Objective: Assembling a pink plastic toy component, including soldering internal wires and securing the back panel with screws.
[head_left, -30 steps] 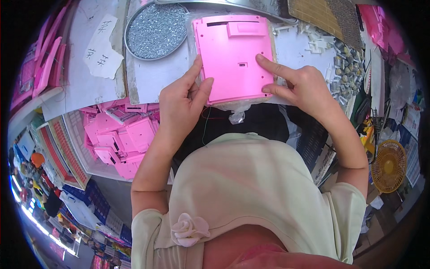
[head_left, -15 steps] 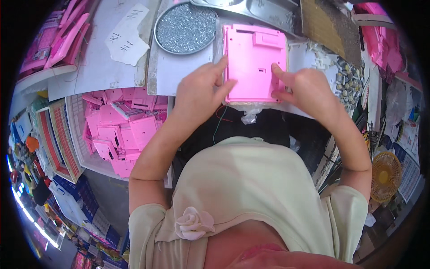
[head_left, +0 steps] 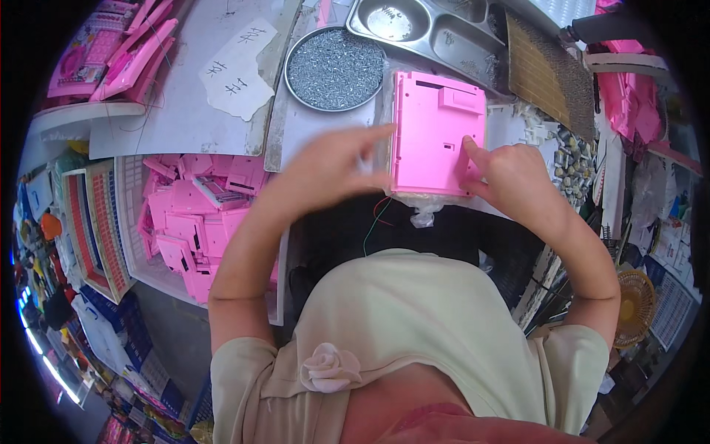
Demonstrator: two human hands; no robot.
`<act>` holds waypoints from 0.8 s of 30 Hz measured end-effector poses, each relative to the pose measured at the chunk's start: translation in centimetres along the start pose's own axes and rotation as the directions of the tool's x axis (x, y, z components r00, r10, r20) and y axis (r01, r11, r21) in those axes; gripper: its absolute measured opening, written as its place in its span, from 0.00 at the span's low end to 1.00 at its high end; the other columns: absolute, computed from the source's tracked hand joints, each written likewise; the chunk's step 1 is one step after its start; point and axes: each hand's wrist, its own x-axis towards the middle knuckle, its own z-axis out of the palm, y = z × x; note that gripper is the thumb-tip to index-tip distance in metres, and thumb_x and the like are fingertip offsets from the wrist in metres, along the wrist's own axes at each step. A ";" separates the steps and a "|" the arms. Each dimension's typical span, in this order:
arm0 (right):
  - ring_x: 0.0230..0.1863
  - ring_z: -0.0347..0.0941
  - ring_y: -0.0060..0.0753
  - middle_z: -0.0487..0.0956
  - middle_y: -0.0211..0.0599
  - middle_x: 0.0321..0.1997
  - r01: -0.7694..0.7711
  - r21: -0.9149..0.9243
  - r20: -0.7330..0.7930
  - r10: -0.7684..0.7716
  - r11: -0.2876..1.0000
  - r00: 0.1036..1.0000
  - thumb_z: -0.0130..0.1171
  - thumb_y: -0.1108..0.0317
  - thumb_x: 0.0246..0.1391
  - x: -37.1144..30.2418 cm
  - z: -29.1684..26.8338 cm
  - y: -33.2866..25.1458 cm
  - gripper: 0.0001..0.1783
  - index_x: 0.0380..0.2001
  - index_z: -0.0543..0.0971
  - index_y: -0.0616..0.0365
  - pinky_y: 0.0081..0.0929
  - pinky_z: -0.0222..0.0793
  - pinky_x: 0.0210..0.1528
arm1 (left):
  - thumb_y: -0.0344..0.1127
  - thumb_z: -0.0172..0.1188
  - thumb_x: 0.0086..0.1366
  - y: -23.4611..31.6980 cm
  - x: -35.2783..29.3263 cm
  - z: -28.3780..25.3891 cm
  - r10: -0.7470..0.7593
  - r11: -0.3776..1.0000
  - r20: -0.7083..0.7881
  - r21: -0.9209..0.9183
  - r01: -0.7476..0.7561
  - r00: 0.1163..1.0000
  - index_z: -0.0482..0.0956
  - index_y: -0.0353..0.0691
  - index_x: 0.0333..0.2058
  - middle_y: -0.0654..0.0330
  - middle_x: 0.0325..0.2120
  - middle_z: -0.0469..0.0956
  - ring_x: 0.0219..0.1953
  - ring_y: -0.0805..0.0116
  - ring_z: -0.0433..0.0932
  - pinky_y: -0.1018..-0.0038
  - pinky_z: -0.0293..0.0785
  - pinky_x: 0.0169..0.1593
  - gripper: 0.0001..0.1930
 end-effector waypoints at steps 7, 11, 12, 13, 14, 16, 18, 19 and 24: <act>0.30 0.81 0.52 0.82 0.44 0.25 0.162 -0.065 -0.080 -0.167 0.985 0.983 0.66 0.62 0.49 3.7 -3.4 1.1 0.09 0.29 0.84 0.57 0.48 0.77 0.34 | 0.36 0.69 0.57 -5.4 3.6 -4.4 0.179 0.857 -0.450 0.509 0.086 0.875 0.85 0.41 0.29 0.57 0.31 0.80 0.39 0.54 0.79 0.59 0.72 0.44 0.06; 0.44 0.77 0.41 0.82 0.32 0.32 0.355 -0.067 -0.532 -0.335 0.932 0.778 0.67 0.64 0.50 14.3 -1.9 -0.9 0.06 0.31 0.86 0.52 0.39 0.74 0.46 | 0.30 0.67 0.60 -5.4 4.9 -4.0 0.243 0.908 -0.494 0.419 -0.016 0.835 0.83 0.34 0.31 0.55 0.30 0.79 0.33 0.57 0.79 0.66 0.74 0.39 0.05; 0.45 0.76 0.39 0.82 0.30 0.33 0.348 -0.154 -0.525 -0.375 0.925 0.764 0.68 0.63 0.49 17.1 -0.6 -1.5 0.06 0.31 0.86 0.51 0.38 0.73 0.48 | 0.30 0.66 0.60 -5.4 4.8 -3.9 0.253 0.906 -0.508 0.423 -0.017 0.823 0.83 0.34 0.31 0.54 0.29 0.79 0.33 0.57 0.79 0.66 0.74 0.39 0.05; 0.46 0.75 0.37 0.82 0.28 0.34 0.339 -0.242 -0.515 -0.416 0.909 0.749 0.68 0.62 0.49 19.1 0.3 -2.2 0.06 0.30 0.86 0.51 0.38 0.72 0.50 | 0.29 0.66 0.60 -5.6 4.8 -4.0 0.263 0.904 -0.523 0.428 -0.017 0.811 0.83 0.33 0.31 0.54 0.29 0.80 0.32 0.57 0.79 0.67 0.74 0.39 0.05; 0.46 0.75 0.36 0.82 0.27 0.34 0.329 -0.252 -0.491 -0.413 0.910 0.767 0.68 0.62 0.49 19.9 0.2 -2.6 0.07 0.30 0.85 0.51 0.38 0.71 0.50 | 0.29 0.66 0.60 -5.8 4.8 -4.1 0.271 0.899 -0.528 0.437 -0.016 0.805 0.84 0.33 0.32 0.54 0.29 0.80 0.32 0.58 0.79 0.68 0.74 0.38 0.05; 0.47 0.75 0.34 0.82 0.27 0.33 0.311 -0.271 -0.440 -0.404 0.911 0.802 0.68 0.60 0.49 20.9 -0.2 -3.0 0.07 0.29 0.85 0.50 0.38 0.70 0.50 | 0.28 0.66 0.61 -6.1 4.8 -4.2 0.286 0.890 -0.537 0.455 -0.013 0.794 0.84 0.33 0.34 0.55 0.29 0.81 0.31 0.61 0.79 0.70 0.74 0.38 0.05; 0.47 0.75 0.34 0.82 0.27 0.33 0.338 -0.202 -0.404 -0.393 0.919 0.826 0.67 0.59 0.51 21.0 -1.0 -2.8 0.08 0.29 0.85 0.50 0.37 0.70 0.50 | 0.28 0.66 0.61 -5.8 4.7 -4.4 0.176 0.959 -0.590 0.282 -0.004 0.788 0.84 0.33 0.35 0.57 0.28 0.81 0.29 0.68 0.78 0.74 0.73 0.36 0.05; 0.47 0.75 0.34 0.82 0.28 0.33 0.346 -0.169 -0.390 -0.385 0.923 0.837 0.66 0.59 0.52 21.0 -1.4 -2.7 0.08 0.29 0.85 0.50 0.37 0.70 0.50 | 0.28 0.66 0.61 -5.4 4.6 -4.5 0.124 0.981 -0.607 0.195 -0.004 0.785 0.85 0.33 0.36 0.58 0.28 0.81 0.29 0.71 0.77 0.76 0.72 0.36 0.06; 0.37 0.74 0.33 0.81 0.32 0.28 0.309 -0.293 -0.485 -0.419 0.905 0.768 0.60 0.63 0.58 22.3 -0.4 -1.9 0.12 0.39 0.82 0.60 0.37 0.68 0.40 | 0.28 0.67 0.65 -4.6 4.2 -3.7 -0.070 0.993 -0.671 0.022 0.114 0.738 0.84 0.31 0.36 0.65 0.28 0.81 0.31 0.81 0.75 0.81 0.71 0.37 0.05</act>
